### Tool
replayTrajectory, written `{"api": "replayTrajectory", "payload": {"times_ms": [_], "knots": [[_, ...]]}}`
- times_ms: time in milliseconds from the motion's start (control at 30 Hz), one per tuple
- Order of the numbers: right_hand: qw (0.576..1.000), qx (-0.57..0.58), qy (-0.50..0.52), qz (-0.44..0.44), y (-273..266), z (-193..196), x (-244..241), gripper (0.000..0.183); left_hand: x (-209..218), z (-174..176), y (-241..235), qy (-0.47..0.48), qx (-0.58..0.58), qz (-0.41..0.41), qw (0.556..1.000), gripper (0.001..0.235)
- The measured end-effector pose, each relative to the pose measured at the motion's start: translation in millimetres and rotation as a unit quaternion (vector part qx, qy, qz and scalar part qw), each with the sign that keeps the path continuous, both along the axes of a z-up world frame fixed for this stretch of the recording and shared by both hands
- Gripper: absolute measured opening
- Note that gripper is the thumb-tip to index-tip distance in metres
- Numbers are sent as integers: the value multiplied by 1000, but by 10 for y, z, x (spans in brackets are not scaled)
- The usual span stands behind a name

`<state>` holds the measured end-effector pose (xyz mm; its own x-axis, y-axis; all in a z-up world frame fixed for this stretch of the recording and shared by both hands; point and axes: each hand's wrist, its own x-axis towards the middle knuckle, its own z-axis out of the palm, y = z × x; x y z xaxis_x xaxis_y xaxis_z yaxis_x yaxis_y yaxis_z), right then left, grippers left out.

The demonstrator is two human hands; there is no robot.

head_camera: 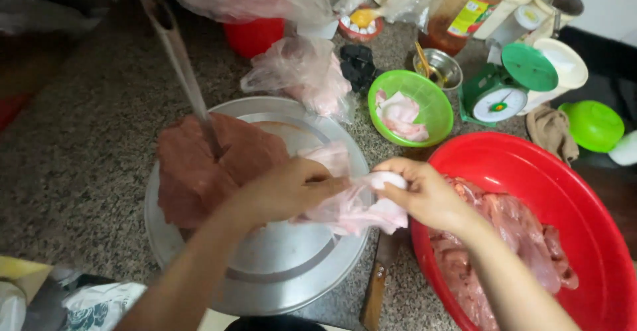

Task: The person repeatedly picks up pieces of raw meat from a red basin, places them on a metal tray, and uses a cleaver to press or stab the meat. They then return the meat to the basin and repeat the process with additional pieces.

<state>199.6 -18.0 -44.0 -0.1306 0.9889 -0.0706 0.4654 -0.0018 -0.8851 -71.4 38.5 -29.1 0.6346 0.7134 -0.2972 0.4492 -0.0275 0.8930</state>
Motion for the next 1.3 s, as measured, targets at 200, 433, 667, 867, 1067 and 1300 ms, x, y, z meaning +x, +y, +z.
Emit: {"api": "replayTrajectory", "payload": {"times_ms": [200,433,667,867,1067,1300], "knots": [[999,2,-35,39,-170,761,-263,21,-329,679,-141,224,180,-90,953,59],[995,53,60,64,-66,1157,-670,18,-977,1486,-441,135,264,-47,954,34],[977,134,151,74,243,1632,-1481,23,-1785,1786,-302,47,350,65,933,22],[935,142,323,42,1022,1678,-1844,32,-2134,1311,830,-258,186,127,939,43],[917,138,374,-2,1602,1632,-1904,41,-1984,962,1883,-413,-16,67,908,34],[848,-93,451,-262,1578,1447,-2324,33,-1486,626,2052,-479,-278,155,818,36]]}}
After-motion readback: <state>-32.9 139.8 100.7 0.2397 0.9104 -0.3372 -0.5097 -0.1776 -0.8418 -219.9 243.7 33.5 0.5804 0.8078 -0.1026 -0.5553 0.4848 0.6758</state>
